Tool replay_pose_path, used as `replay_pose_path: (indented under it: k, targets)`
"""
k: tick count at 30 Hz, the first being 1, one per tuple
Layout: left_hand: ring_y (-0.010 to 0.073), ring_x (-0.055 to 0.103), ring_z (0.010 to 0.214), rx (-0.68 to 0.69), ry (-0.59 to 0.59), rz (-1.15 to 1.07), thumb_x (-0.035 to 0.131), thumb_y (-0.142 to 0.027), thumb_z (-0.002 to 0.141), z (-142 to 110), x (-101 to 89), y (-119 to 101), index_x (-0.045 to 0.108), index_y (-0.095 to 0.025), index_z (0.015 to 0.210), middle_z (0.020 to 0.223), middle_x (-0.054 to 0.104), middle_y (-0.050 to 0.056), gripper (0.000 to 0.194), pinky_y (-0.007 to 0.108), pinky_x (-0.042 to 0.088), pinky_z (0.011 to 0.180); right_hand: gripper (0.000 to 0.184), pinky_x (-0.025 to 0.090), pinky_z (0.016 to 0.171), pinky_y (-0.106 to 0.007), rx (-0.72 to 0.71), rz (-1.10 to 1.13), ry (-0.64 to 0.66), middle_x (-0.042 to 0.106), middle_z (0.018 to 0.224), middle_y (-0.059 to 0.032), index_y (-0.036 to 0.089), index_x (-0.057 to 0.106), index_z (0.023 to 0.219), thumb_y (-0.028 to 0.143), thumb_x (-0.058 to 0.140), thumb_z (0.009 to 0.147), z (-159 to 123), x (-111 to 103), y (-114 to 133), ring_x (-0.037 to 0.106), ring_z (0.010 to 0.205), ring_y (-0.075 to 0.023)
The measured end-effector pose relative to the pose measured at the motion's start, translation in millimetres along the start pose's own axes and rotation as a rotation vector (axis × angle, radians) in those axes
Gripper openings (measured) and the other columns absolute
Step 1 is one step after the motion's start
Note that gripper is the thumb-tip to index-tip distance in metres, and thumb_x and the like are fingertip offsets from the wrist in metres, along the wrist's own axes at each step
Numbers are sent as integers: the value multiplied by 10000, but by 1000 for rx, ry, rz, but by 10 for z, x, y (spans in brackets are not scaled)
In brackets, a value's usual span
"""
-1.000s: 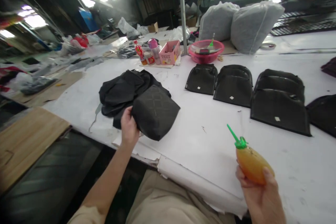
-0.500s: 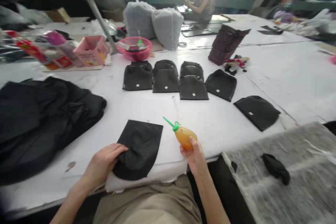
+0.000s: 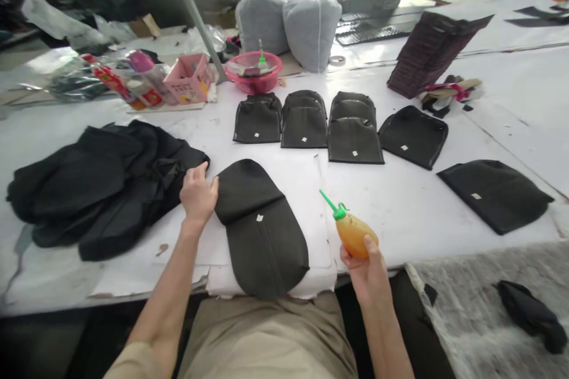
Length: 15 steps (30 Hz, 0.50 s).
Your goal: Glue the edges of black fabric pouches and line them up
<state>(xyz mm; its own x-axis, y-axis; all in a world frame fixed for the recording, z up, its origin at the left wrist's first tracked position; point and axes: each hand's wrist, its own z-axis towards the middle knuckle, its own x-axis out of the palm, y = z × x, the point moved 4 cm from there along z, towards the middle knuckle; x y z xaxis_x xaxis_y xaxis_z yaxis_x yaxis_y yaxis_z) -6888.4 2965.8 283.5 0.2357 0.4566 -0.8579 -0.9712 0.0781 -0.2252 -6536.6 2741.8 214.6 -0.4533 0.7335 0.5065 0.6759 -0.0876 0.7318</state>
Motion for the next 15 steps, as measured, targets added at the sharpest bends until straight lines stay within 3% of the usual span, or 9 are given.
replay_pose_path:
  k: [2, 5, 7, 11, 15]
  targets:
    - [355, 654, 1091, 100, -74, -52, 586, -264, 966, -293, -58, -141, 691, -149, 1217, 1138, 705, 174, 295, 435, 535, 939, 527, 541, 478, -205, 1, -16, 12, 759, 986, -35, 214, 748, 1011, 444, 973, 593, 1, -13, -30, 690, 757, -166]
    - [247, 674, 895, 429, 144, -141, 513, -257, 1048, -757, -10, -452, 719, -224, 1000, 942, 720, 77, 213, 337, 532, 798, 504, 543, 486, -215, 22, -31, 36, 761, 970, -43, 214, 746, 1022, 441, 955, 624, 22, 2, -94, 688, 753, -171]
    - [241, 673, 893, 541, 257, -102, 525, -222, 1043, -972, 80, -571, 725, -222, 989, 955, 728, 76, 207, 334, 527, 766, 498, 543, 494, -217, 45, -33, 45, 767, 971, -51, 211, 745, 1031, 432, 951, 635, 33, 32, -138, 699, 765, -180]
    - [301, 667, 1011, 532, 214, -65, 535, -158, 1005, -1083, 219, -559, 716, -172, 1155, 1084, 733, 136, 236, 399, 549, 872, 477, 521, 475, -213, 87, -24, 65, 770, 886, -40, 211, 746, 986, 449, 958, 632, -20, 99, -202, 685, 676, -162]
    - [338, 650, 931, 570, 140, -58, 472, -157, 1006, -1030, 327, -503, 711, -186, 1015, 1007, 718, 156, 240, 430, 535, 811, 470, 463, 424, -209, 126, -19, 110, 746, 776, -23, 202, 741, 940, 491, 951, 634, -92, 145, -261, 630, 565, -137]
